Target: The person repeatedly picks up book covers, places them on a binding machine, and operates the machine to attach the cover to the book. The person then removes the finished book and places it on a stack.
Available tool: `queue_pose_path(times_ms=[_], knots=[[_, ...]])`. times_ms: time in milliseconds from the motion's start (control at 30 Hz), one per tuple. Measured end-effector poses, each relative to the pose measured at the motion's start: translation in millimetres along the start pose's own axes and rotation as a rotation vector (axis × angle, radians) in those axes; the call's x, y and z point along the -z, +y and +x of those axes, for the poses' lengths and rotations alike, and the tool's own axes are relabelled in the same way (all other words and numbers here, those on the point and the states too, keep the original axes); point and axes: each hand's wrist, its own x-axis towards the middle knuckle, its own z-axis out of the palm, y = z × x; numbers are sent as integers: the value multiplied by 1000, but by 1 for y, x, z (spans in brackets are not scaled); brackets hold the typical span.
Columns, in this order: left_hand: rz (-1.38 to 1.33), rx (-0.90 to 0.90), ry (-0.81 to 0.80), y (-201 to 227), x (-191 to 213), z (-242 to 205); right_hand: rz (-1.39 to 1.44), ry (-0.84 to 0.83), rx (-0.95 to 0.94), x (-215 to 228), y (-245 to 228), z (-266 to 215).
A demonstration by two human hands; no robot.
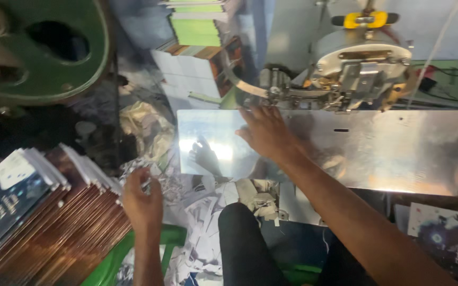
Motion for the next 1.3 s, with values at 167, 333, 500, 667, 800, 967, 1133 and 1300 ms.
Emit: queue_pose_path(times_ms=[167, 333, 500, 667, 800, 967, 1133, 1300], knots=[[499, 49, 130, -50, 44, 10, 8, 26, 4, -2, 2, -3], [861, -14, 235, -110, 99, 27, 3, 66, 16, -8, 4, -2], [753, 190, 103, -154, 149, 40, -34, 68, 51, -6, 7, -2], [746, 205, -60, -187, 175, 48, -22, 59, 43, -7, 8, -7], [739, 178, -61, -195, 173, 44, -36, 64, 37, -11, 8, -5], [754, 116, 7, -189, 171, 36, -35, 106, 58, -18, 11, -4], [863, -30, 52, -167, 164, 26, -47, 135, 55, -20, 6, -5], [866, -44, 80, -128, 144, 15, -81, 179, 70, -24, -14, 3]])
